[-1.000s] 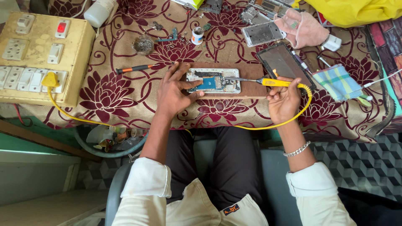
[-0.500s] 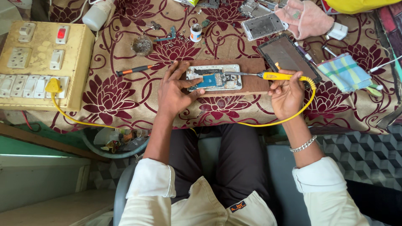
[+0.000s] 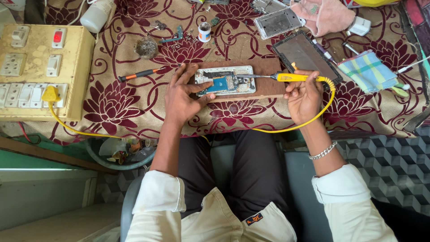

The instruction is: The person uses a soldering iron to apply heat to a small circuit board placed on a wooden block. The hands hold the board steady while the tool is applied to specific points on the board. The person continues to reposition the iron and board throughout the clip.

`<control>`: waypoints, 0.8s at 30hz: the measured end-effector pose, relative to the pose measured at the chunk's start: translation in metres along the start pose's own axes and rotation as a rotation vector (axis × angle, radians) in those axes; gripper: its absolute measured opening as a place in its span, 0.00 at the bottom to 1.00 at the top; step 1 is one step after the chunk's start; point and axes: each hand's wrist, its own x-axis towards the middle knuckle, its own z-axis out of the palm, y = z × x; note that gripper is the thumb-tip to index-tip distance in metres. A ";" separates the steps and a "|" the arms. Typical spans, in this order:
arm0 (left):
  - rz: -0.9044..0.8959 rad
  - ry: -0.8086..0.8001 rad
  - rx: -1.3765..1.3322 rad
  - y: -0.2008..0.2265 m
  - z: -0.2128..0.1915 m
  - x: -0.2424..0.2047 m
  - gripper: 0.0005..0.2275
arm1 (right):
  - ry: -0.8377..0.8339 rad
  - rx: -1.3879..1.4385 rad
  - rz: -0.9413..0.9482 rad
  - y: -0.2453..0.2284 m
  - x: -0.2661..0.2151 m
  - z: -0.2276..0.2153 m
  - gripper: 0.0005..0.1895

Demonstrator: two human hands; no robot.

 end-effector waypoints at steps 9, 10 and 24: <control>0.033 0.018 -0.009 -0.001 0.000 -0.001 0.20 | -0.007 0.000 -0.009 0.001 0.000 -0.001 0.26; 0.032 0.016 -0.010 -0.001 0.000 -0.001 0.20 | -0.010 0.001 -0.011 0.000 0.000 -0.001 0.26; 0.062 0.018 -0.008 -0.003 -0.001 -0.001 0.20 | -0.045 0.016 -0.027 0.001 0.000 -0.003 0.26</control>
